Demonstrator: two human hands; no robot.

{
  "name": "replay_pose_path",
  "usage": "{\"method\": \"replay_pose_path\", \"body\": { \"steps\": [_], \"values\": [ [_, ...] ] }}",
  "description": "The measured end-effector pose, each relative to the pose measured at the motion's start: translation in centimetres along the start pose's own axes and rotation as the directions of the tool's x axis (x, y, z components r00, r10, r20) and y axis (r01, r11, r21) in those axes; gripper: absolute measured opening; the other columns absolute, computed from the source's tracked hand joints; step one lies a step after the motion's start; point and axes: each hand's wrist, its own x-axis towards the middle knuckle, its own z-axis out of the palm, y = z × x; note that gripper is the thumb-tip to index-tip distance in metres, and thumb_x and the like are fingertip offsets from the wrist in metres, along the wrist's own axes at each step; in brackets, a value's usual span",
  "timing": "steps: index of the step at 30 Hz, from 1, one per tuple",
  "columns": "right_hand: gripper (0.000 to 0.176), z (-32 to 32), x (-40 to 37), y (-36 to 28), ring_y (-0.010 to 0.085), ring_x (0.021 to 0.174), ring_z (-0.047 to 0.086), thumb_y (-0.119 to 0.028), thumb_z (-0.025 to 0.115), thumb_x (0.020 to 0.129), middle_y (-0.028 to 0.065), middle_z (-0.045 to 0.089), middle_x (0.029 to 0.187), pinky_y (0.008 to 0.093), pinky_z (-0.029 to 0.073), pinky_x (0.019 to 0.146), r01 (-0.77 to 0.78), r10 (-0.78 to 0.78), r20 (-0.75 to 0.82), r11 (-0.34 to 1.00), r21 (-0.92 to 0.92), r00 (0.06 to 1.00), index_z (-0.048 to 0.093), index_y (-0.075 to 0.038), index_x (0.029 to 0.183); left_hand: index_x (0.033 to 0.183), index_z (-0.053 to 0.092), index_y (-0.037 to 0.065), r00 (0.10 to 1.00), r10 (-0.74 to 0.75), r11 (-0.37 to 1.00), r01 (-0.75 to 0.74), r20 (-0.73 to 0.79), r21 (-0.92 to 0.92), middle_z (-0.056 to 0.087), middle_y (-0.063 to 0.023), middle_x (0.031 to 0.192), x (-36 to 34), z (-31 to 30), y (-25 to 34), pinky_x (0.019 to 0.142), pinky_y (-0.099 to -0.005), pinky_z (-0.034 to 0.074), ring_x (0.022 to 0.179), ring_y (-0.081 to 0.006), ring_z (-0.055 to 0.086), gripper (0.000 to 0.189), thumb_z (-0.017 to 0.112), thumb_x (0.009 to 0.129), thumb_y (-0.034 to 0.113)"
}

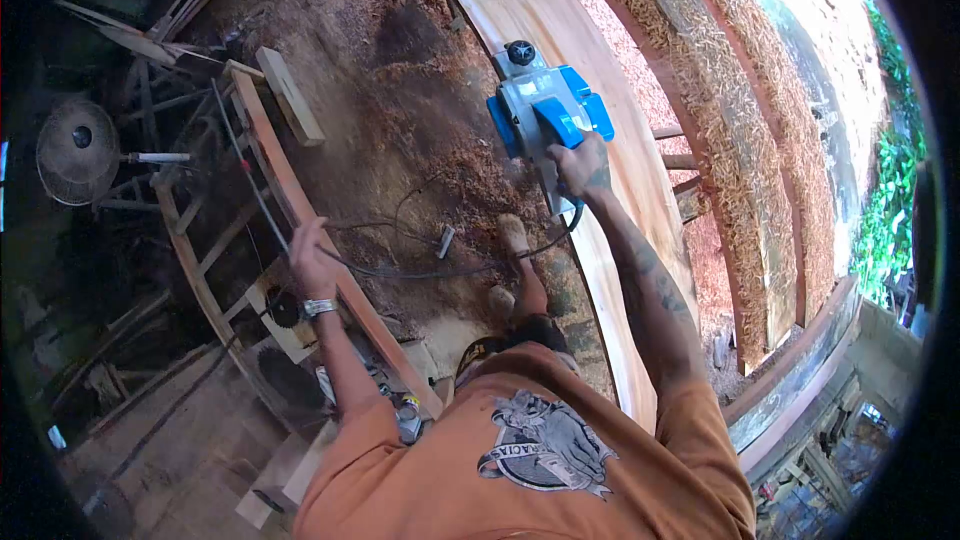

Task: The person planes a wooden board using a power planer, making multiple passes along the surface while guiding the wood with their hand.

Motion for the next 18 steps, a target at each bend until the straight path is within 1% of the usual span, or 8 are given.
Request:
{"method": "replay_pose_path", "body": {
  "steps": [3, 5, 7, 8, 10, 12, 14, 18],
  "values": [
    [0.038, 0.0, 1.3, -1.7, 0.0427, 0.077, 0.071, -0.029, 0.072, 0.074, 0.0299, 0.070, 0.080, 0.0497, 0.055, 0.074, -0.015, 0.014, -0.013, 0.999, -0.052, 1.000, 0.069, 0.008, 0.084, 0.110, 0.070, 0.002, 0.989, 0.001, 0.988, 0.021, 0.146, -0.150, 0.069, -0.0136, 0.111, -1.7, 7.2, -5.2, 0.091, -0.0398, 0.053, 0.105, -0.0280, 0.067, 0.035, 0.045, 0.087, -0.006],
    [0.038, 0.1, 1.9, -2.7, 0.0435, 0.077, 0.071, -0.028, 0.071, 0.073, 0.0309, 0.069, 0.079, 0.0501, 0.055, 0.073, 0.023, -0.024, -0.020, 0.998, -0.060, 1.000, 0.069, 0.008, 0.083, 0.109, 0.073, 0.006, 0.958, -0.095, 0.970, 0.150, 0.269, -0.191, 0.071, -0.0155, 0.114, -2.4, 9.8, -5.9, 0.095, -0.0405, 0.054, 0.109, -0.0321, 0.067, 0.032, 0.053, 0.087, -0.006],
    [0.036, 0.3, 2.7, -3.7, 0.0439, 0.077, 0.071, -0.027, 0.071, 0.073, 0.0317, 0.068, 0.078, 0.0507, 0.055, 0.073, 0.046, -0.048, -0.037, 0.998, -0.046, 0.998, 0.069, 0.008, 0.083, 0.110, 0.073, 0.006, 0.957, -0.134, 0.963, 0.187, 0.258, -0.193, 0.071, -0.0164, 0.115, -4.6, 13.5, -9.4, 0.098, -0.0426, 0.052, 0.113, -0.0325, 0.066, 0.030, 0.054, 0.089, -0.004],
    [0.036, 0.5, 3.1, -4.1, 0.0440, 0.077, 0.071, -0.026, 0.070, 0.073, 0.0320, 0.068, 0.078, 0.0511, 0.055, 0.073, 0.049, -0.050, -0.051, 0.998, -0.030, 0.997, 0.069, 0.008, 0.083, 0.111, 0.074, 0.008, 0.922, -0.142, 0.983, 0.175, 0.361, -0.059, 0.070, -0.0168, 0.119, -4.4, 12.7, -8.4, 0.101, -0.0439, 0.051, 0.115, -0.0336, 0.064, 0.028, 0.056, 0.091, 0.001],
    [0.033, 0.7, 4.1, -4.7, 0.0444, 0.078, 0.071, -0.026, 0.070, 0.073, 0.0320, 0.068, 0.079, 0.0516, 0.055, 0.074, 0.041, -0.040, -0.054, 0.999, 0.016, 0.998, 0.071, 0.006, 0.084, 0.112, 0.075, 0.011, 0.903, -0.166, 0.979, 0.200, 0.396, -0.045, 0.068, -0.0158, 0.122, -5.6, 13.8, -9.6, 0.102, -0.0429, 0.050, 0.117, -0.0345, 0.063, 0.027, 0.058, 0.092, 0.005],
    [0.036, 0.9, 5.4, -5.5, 0.0443, 0.081, 0.072, -0.028, 0.070, 0.074, 0.0312, 0.069, 0.083, 0.0513, 0.056, 0.078, 0.042, -0.042, -0.055, 0.999, -0.002, 0.998, 0.073, 0.003, 0.092, 0.112, 0.075, 0.013, 0.864, -0.309, 0.871, 0.425, 0.398, -0.247, 0.067, -0.0151, 0.124, -8.8, 18.2, -17.2, 0.102, -0.0421, 0.049, 0.116, -0.0344, 0.064, 0.023, 0.059, 0.095, 0.010],
    [0.041, 2.4, 7.2, -4.6, 0.0446, 0.085, 0.071, -0.030, 0.070, 0.074, 0.0313, 0.070, 0.088, 0.0512, 0.057, 0.081, 0.069, -0.068, -0.061, 0.998, 0.002, 0.996, 0.072, 0.003, 0.099, 0.113, 0.074, 0.012, 0.852, -0.321, 0.908, 0.402, 0.414, -0.122, 0.069, -0.0155, 0.120, -8.5, 16.1, -15.2, 0.101, -0.0406, 0.050, 0.114, -0.0321, 0.064, 0.021, 0.059, 0.099, 0.015],
    [0.042, 2.5, 9.3, -6.7, 0.0440, 0.087, 0.071, -0.033, 0.069, 0.075, 0.0316, 0.070, 0.088, 0.0499, 0.057, 0.082, 0.062, -0.060, -0.045, 0.997, 0.048, 0.997, 0.071, 0.004, 0.095, 0.112, 0.074, 0.009, 0.804, -0.396, 0.899, 0.439, 0.444, 0.007, 0.070, -0.0154, 0.115, -6.4, 14.5, -14.2, 0.099, -0.0392, 0.051, 0.112, -0.0298, 0.065, 0.021, 0.059, 0.102, 0.020]
  ]
}}
